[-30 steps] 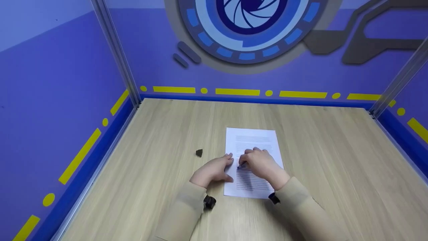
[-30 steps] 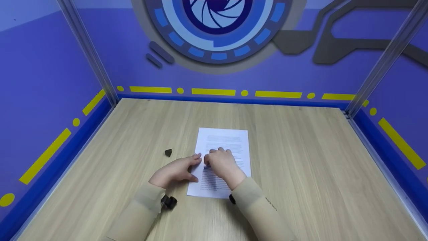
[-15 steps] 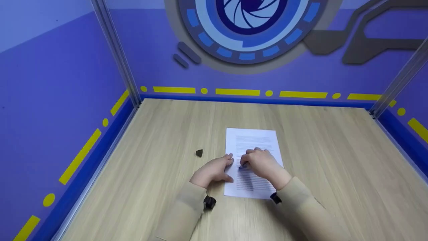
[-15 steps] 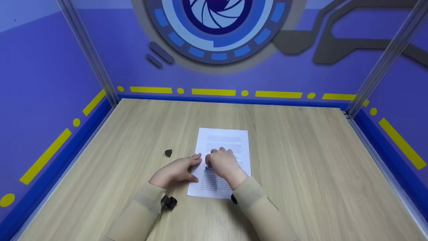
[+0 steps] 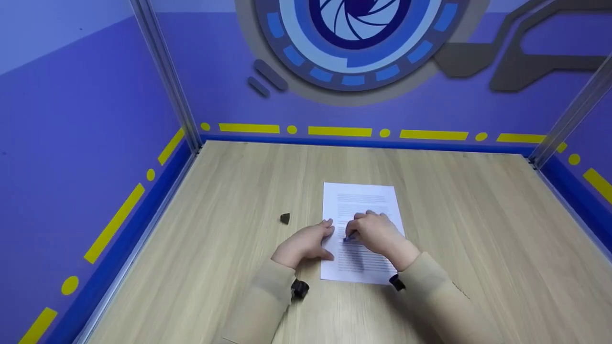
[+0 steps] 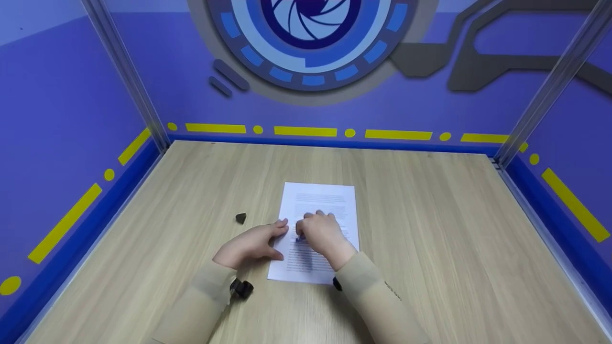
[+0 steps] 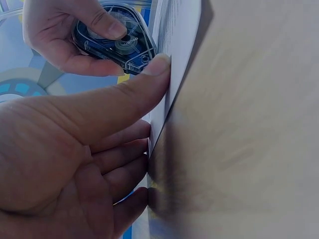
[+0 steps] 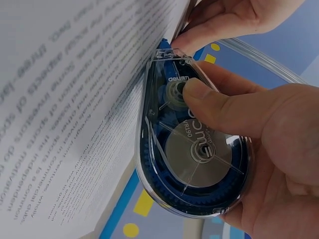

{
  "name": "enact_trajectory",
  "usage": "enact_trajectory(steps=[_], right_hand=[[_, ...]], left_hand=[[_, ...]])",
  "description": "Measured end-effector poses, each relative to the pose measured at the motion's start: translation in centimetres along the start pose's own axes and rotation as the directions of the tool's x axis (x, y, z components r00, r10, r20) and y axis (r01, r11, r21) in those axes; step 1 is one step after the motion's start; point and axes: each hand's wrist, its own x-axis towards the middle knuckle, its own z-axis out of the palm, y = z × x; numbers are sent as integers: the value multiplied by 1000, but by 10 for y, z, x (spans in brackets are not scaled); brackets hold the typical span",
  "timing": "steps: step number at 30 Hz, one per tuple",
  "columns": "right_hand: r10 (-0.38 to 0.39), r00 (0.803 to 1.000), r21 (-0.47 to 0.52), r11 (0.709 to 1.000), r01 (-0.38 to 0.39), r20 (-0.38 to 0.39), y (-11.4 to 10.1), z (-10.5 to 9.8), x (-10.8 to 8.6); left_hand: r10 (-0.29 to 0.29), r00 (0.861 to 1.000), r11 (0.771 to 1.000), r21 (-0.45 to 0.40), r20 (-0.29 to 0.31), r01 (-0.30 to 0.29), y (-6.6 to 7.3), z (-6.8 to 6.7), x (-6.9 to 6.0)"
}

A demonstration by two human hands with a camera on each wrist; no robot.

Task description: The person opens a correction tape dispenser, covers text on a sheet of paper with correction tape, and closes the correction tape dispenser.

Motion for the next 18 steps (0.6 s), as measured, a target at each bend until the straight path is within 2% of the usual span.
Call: enact_trajectory(steps=[18], right_hand=[[4, 1000, -15, 1000, -4, 5, 5, -3, -4]], left_hand=[[18, 1000, 1000, 7, -3, -17, -2, 1, 0]])
